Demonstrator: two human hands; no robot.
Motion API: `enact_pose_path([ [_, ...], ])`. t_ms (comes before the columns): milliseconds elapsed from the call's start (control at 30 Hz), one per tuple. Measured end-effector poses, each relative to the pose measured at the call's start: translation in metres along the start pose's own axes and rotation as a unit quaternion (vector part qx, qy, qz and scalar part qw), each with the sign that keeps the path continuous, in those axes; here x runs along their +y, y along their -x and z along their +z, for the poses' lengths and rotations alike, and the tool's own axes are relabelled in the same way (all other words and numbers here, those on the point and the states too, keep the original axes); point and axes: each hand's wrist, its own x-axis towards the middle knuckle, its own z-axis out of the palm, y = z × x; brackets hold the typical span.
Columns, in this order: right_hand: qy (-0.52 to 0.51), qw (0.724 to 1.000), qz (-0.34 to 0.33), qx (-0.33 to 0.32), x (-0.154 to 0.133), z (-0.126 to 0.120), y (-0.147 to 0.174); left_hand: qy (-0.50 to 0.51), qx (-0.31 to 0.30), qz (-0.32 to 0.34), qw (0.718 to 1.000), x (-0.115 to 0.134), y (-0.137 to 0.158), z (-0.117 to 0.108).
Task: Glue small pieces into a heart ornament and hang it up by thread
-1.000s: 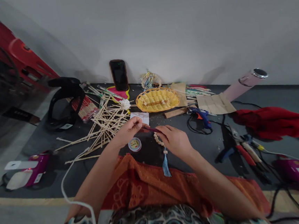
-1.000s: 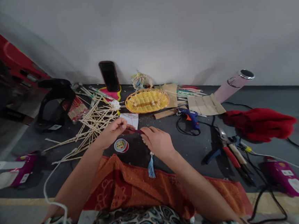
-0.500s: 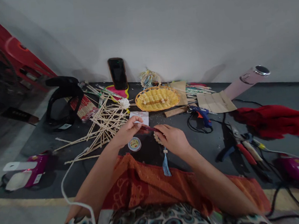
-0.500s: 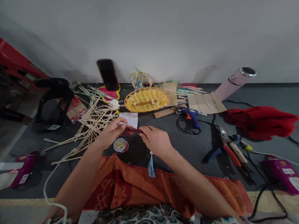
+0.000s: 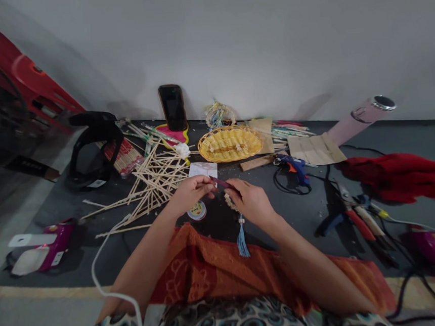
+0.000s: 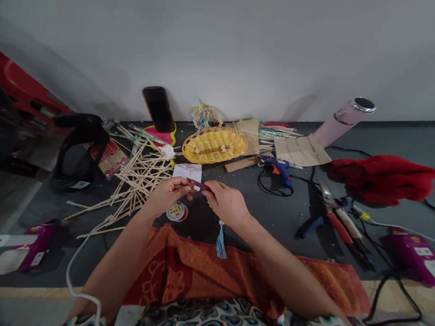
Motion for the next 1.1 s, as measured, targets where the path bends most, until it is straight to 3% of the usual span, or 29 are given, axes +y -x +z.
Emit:
enact_pose_path([
  [100, 0.01, 1.0, 0.0, -0.003, -0.002, -0.001, -0.001, -0.049, 0.013, 0.007, 0.999, -0.001, 0.0, 0.003],
  [333, 0.043, 0.999, 0.011, 0.011, 0.0, -0.006, 0.0, -0.052, 0.031, -0.038, 0.997, 0.01, 0.002, 0.006],
  [667, 0.049, 0.998, 0.036, 0.026, 0.013, -0.011, -0.001, -0.062, 0.057, -0.019, 0.996, 0.006, -0.011, 0.009],
  [1100, 0.095, 0.995, 0.033, 0.025, 0.008, -0.007, -0.002, -0.034, 0.053, -0.014, 0.998, 0.002, -0.014, 0.014],
])
